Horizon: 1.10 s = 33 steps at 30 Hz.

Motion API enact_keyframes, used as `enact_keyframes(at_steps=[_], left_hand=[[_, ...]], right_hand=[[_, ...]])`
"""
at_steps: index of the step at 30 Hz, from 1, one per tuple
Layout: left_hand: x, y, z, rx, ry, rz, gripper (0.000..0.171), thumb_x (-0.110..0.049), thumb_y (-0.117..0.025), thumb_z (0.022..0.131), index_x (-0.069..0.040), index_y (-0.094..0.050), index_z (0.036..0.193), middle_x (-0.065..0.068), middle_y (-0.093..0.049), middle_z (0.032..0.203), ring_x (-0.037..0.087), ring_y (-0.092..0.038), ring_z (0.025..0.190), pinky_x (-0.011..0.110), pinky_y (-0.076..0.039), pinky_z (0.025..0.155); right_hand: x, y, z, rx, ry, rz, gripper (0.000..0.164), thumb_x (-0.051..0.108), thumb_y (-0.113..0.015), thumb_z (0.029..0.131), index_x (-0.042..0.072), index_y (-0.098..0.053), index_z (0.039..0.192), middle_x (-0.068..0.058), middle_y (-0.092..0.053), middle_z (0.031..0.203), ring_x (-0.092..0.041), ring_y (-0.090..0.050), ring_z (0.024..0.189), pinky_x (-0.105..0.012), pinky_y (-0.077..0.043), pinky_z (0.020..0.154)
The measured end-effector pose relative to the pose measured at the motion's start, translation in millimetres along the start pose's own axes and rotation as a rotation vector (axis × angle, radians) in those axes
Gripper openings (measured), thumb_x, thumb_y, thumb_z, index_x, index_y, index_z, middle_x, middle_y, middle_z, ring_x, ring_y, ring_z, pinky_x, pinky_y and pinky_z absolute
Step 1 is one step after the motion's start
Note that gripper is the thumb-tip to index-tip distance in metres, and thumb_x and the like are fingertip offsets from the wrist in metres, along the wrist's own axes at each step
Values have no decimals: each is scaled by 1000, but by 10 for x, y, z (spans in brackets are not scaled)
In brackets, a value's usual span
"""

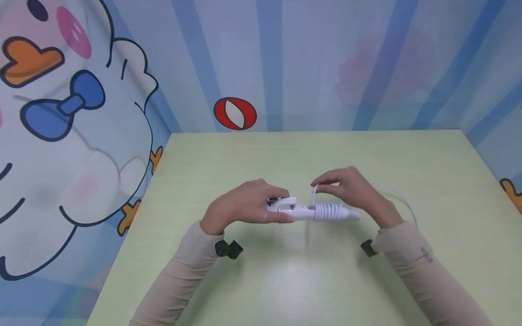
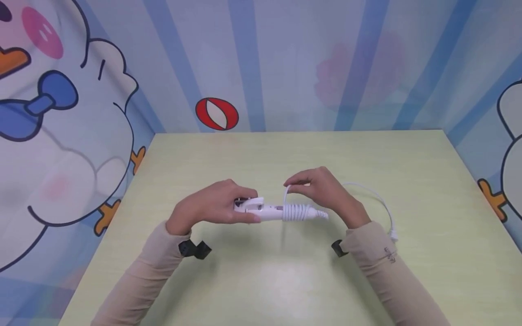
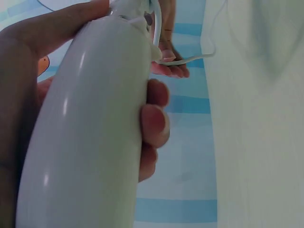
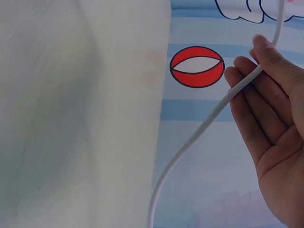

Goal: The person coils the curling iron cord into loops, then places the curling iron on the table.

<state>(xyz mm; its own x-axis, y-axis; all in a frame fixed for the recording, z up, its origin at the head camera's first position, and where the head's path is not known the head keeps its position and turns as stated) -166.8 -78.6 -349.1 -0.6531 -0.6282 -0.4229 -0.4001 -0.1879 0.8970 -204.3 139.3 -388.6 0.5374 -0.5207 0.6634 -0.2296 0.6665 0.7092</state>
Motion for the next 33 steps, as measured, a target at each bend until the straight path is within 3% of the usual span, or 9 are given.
enact_keyframes(at_steps=[6,15,24,33], left_hand=[[-15,-85,75,39,23,84,33,-58,-56,81,-26,-56,88,-11,-54,65,7,-50,56,23,-39,54],[15,-152,151,37,83,179,30,-54,-59,82,-25,-55,88,-10,-53,65,8,-49,55,23,-39,52],[106,-167,239,-10,193,291,33,-54,-56,84,-24,-55,96,-7,-54,69,9,-50,56,24,-38,50],[286,-134,308,-129,287,342,39,-56,-53,85,-21,-56,103,-4,-53,69,12,-49,55,25,-37,48]], right_hand=[[99,74,8,-20,149,-153,16,18,-71,80,18,-72,96,6,-70,91,-8,-65,81,-34,-51,68],[323,121,5,-62,217,-412,15,14,-74,76,16,-72,92,4,-70,87,-11,-66,78,-33,-51,67],[452,63,-19,-151,186,-554,13,14,-76,74,12,-73,86,1,-70,83,-13,-65,69,-32,-50,57],[459,-66,-6,-249,61,-536,11,16,-71,81,10,-72,90,-2,-69,81,-13,-59,58,-31,-45,50]])
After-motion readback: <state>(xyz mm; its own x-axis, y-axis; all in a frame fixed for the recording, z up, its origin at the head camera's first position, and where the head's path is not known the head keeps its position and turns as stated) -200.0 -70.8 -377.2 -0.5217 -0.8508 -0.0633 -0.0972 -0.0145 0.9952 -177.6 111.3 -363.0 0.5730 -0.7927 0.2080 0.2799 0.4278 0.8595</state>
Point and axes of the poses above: each hand's wrist, its own z-axis towards the middle knuckle, its own y-axis out of the back of the hand, x = y × z, the point moved 4 cm from there along z, towards the middle knuckle
